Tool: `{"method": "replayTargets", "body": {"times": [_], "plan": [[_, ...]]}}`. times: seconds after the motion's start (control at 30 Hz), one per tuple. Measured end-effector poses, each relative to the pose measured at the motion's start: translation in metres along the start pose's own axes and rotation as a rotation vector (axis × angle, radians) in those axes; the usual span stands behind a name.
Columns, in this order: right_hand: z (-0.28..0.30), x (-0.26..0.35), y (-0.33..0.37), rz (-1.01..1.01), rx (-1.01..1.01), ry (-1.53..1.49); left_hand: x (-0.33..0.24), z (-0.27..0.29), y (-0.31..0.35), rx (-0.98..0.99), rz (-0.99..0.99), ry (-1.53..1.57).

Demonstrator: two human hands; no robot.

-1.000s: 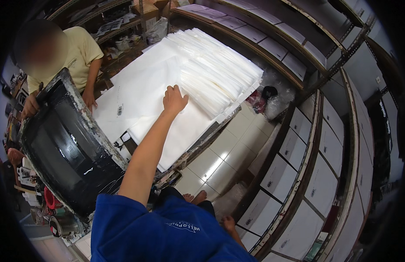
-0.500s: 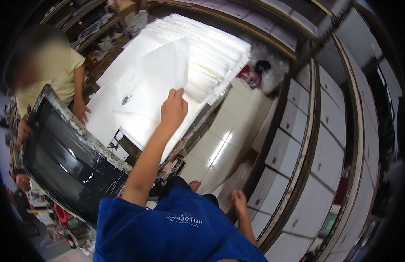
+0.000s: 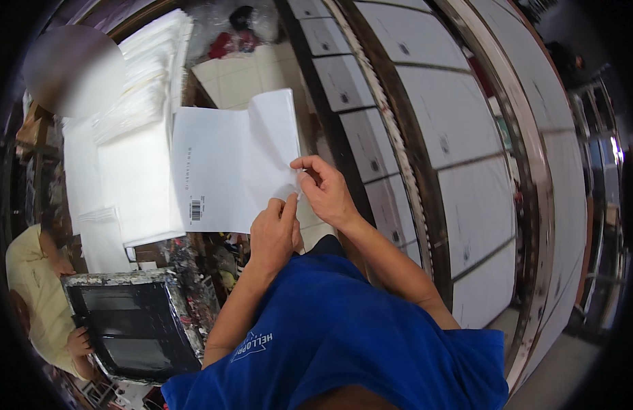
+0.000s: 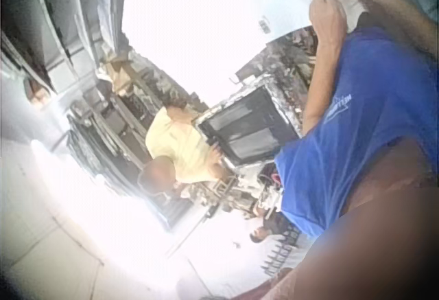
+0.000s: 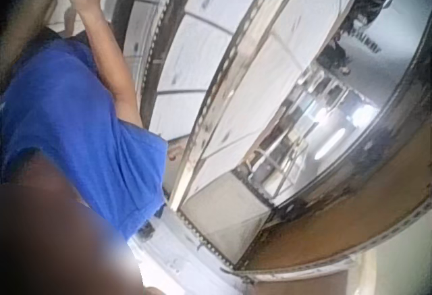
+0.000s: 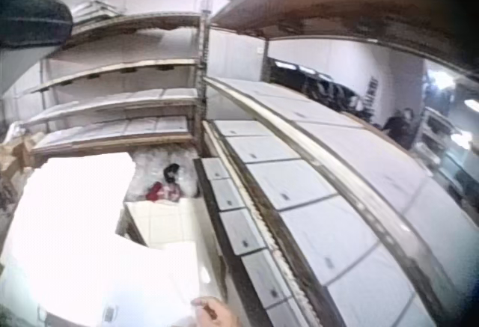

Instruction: The person repeatedly picks up individual white sheets from a metal shelf and places them onto a growing stack on a nearby table. The person handles the sheets one at a time, moving between the shelf and the table throughout the clip.

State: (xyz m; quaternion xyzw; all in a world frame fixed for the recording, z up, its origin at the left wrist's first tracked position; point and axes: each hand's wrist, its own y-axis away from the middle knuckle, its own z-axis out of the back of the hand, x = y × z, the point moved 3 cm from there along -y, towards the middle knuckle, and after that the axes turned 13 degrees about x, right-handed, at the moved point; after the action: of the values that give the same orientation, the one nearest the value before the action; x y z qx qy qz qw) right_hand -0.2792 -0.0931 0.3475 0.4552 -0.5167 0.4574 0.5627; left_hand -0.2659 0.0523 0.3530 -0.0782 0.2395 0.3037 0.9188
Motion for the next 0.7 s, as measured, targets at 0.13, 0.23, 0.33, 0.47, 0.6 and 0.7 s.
{"method": "replayTargets", "body": {"times": [0.13, 0.23, 0.33, 0.47, 0.6, 0.7], "plan": [[0.037, -0.023, 0.092, -0.116, -0.184, 0.039, -0.063, -0.026, 0.027, 0.210, -0.139, 0.152], [0.035, -0.047, 0.166, -0.165, -0.278, 0.129, -0.085, -0.043, 0.072, 0.252, -0.160, 0.319], [0.033, -0.079, 0.223, -0.141, -0.321, 0.207, -0.087, -0.060, 0.105, 0.170, -0.106, 0.463], [0.043, -0.099, 0.284, -0.254, -0.292, 0.290, -0.077, -0.089, 0.125, 0.069, 0.004, 0.437], [0.042, -0.134, 0.339, -0.365, -0.309, 0.392, -0.014, -0.152, 0.159, 0.050, 0.259, 0.463], [0.067, -0.176, 0.383, -0.525, -0.366, 0.437, 0.056, -0.246, 0.212, 0.167, 0.496, 0.471]]}}
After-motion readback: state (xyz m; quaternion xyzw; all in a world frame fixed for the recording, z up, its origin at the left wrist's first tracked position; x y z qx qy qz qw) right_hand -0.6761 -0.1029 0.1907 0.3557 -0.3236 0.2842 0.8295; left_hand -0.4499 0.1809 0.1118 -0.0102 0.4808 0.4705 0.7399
